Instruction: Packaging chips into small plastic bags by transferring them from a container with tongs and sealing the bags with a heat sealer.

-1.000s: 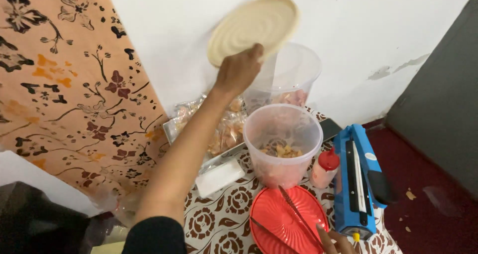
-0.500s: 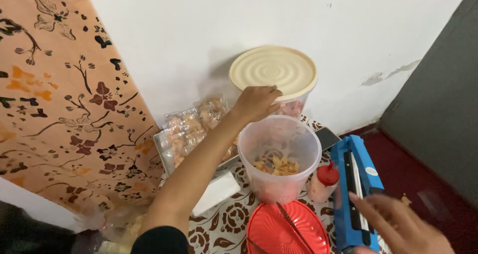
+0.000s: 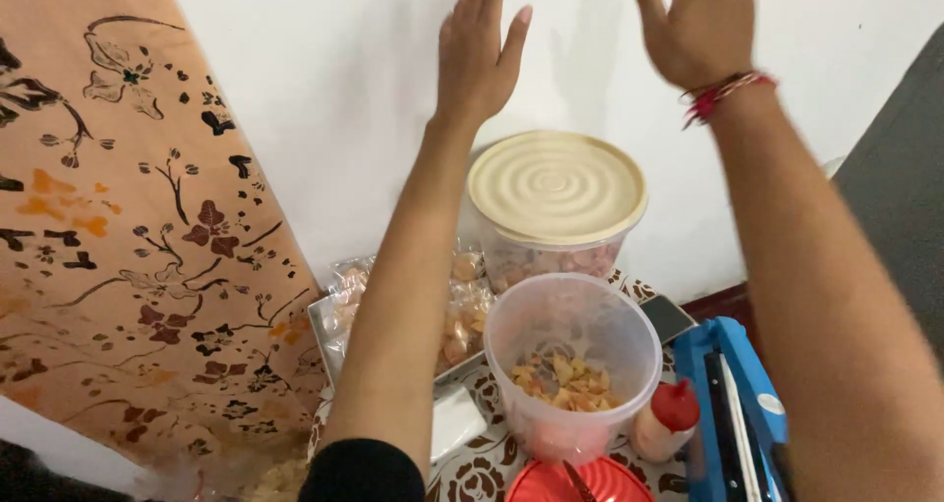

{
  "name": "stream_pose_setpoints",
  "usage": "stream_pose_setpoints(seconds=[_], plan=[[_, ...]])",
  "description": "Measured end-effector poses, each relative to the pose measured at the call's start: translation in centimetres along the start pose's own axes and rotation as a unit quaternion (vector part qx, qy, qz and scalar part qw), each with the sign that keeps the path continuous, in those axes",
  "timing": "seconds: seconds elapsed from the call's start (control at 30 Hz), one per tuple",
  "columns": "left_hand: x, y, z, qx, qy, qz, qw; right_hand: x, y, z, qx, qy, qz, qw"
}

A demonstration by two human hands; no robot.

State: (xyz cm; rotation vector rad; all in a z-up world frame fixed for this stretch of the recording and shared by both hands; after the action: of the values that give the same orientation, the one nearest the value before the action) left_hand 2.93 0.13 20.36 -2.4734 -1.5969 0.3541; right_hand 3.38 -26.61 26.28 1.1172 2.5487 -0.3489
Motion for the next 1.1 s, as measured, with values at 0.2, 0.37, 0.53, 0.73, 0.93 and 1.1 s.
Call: stream_pose_setpoints(seconds=[0.2, 0.37, 0.53, 0.73, 0.93, 1.1], plan=[[4.3, 9.5, 15.3, 0.461, -0.203, -0.171, 0.847, 4.9, 12.6, 23.7, 0.569, 0.294, -0.016, 0.767], [3.5, 10.0, 15.7, 0.494, -0.199, -0.17, 0.829, 5.4, 10.9, 22.4, 0.578, 0.324, -0.008, 0.749], [2.1, 7.2, 14.6, 0.46, -0.219, -0.165, 0.845, 5.3, 11.4, 22.6, 0.591, 0.319, 0.003, 0.74], [0.7, 4.9, 14.3, 0.449, -0.275, -0.183, 0.83, 4.6, 13.1, 24.1, 0.615, 0.304, 0.029, 0.727], [0.0, 4.2, 14.1, 0.467, -0.276, -0.182, 0.82, 3.2, 15.9, 18.3, 0.578, 0.318, 0.004, 0.751], [0.3, 5.2, 14.1, 0.467, -0.268, -0.19, 0.821, 2.9, 13.6, 6.3, 0.345, 0.29, -0.017, 0.893]])
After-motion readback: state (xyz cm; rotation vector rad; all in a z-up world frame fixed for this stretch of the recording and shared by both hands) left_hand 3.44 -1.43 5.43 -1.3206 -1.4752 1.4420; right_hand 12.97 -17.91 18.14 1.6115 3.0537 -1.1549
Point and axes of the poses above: each hand's wrist, its own z-axis away from the middle knuckle, its own y-axis out of the palm, x = y × z, the point moved 5 cm from there along -z, towards the middle knuckle, and after that the axes turned 7 degrees about -x, right-handed, at the moved point
